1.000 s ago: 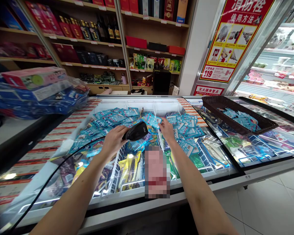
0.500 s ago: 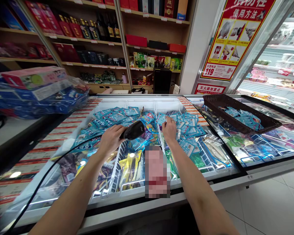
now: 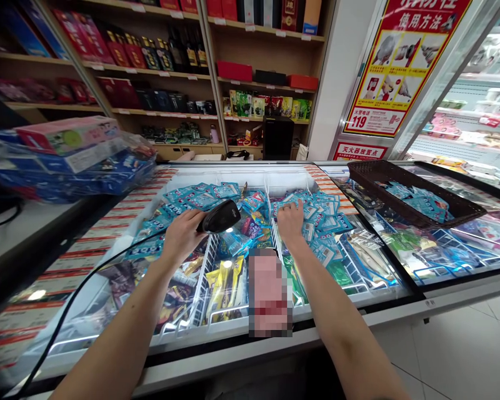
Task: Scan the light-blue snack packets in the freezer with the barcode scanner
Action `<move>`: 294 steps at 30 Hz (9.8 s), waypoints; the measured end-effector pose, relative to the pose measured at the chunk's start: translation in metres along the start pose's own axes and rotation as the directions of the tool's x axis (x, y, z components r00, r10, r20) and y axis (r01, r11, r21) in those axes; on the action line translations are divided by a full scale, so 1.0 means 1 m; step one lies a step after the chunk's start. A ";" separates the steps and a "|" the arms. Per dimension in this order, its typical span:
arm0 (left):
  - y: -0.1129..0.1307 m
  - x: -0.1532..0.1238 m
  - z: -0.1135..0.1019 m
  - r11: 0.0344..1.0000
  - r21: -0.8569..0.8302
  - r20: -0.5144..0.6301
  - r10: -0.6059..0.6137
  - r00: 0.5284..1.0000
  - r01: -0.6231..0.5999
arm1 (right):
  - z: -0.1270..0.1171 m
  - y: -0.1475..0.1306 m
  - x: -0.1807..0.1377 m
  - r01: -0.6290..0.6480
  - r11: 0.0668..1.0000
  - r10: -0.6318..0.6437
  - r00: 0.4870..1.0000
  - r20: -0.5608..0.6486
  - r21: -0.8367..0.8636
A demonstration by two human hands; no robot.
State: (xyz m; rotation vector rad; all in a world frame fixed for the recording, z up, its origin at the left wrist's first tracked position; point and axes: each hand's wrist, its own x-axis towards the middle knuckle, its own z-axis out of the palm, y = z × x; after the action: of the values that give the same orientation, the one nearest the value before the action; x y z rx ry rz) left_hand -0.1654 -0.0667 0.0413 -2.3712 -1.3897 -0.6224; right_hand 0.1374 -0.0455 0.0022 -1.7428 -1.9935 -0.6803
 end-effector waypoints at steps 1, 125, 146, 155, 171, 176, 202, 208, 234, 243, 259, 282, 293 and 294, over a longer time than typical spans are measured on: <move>-0.003 0.000 -0.003 1.000 0.006 0.002 0.002 1.000 -0.002 | 0.000 0.000 0.000 -0.034 0.999 0.034 0.999 -0.011 0.002; -0.019 -0.022 -0.003 0.998 -0.001 0.056 0.068 0.996 -0.068 | 0.018 -0.019 -0.004 -0.436 0.591 0.518 0.850 0.094 0.679; -0.043 -0.026 -0.010 0.998 0.037 -0.028 -0.041 0.999 0.042 | 0.008 -0.027 -0.007 -0.292 0.944 0.289 0.956 0.043 0.151; -0.052 -0.028 -0.011 0.998 0.027 -0.049 -0.062 0.997 0.063 | -0.005 -0.035 0.004 -0.231 0.917 0.229 0.972 0.045 0.326; -0.057 -0.032 -0.017 0.992 0.063 -0.041 -0.110 0.993 0.112 | 0.009 -0.114 0.058 -0.390 0.687 0.058 0.870 0.489 0.613; -0.057 -0.032 -0.018 0.991 0.075 -0.034 -0.106 0.994 0.109 | 0.018 -0.122 0.061 -0.456 0.643 0.098 0.846 0.524 0.616; -0.031 -0.024 -0.007 1.000 -0.003 0.035 0.029 0.999 -0.029 | 0.021 -0.021 0.003 -0.447 -0.082 0.362 0.820 0.444 0.891; -0.017 -0.019 0.002 0.996 -0.037 0.074 0.080 0.994 -0.077 | 0.031 -0.017 0.002 -0.440 -0.014 0.373 0.831 0.413 0.898; 0.017 -0.004 0.012 0.995 -0.068 0.071 0.081 0.994 -0.077 | 0.029 -0.012 -0.004 -0.502 0.221 0.557 0.769 0.314 0.836; 0.016 -0.007 0.008 0.992 -0.082 0.079 0.103 0.992 -0.096 | 0.032 -0.014 -0.003 -0.426 0.134 0.493 0.812 0.313 0.895; 0.016 -0.009 0.009 0.994 -0.062 0.075 0.096 0.993 -0.091 | 0.037 -0.013 -0.003 -0.401 0.116 0.497 0.815 0.296 0.909; 0.014 -0.008 0.006 0.996 -0.052 0.027 0.070 0.997 -0.068 | 0.012 -0.019 -0.007 -0.460 0.569 0.518 0.844 0.138 0.681; -0.001 -0.010 0.005 1.000 0.014 -0.004 0.002 1.000 -0.002 | -0.012 -0.015 -0.010 -0.435 0.884 0.430 0.900 0.070 0.169; -0.002 -0.010 0.005 1.000 0.017 -0.002 0.000 1.000 0.000 | -0.013 -0.014 -0.011 -0.397 0.903 0.394 0.918 0.051 0.167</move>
State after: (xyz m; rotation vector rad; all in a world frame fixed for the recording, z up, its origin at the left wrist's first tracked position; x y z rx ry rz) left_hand -0.1706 -0.0707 0.0321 -2.3569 -1.3884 -0.6111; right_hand 0.1249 -0.0632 0.0050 -1.9628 -1.5773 -0.3436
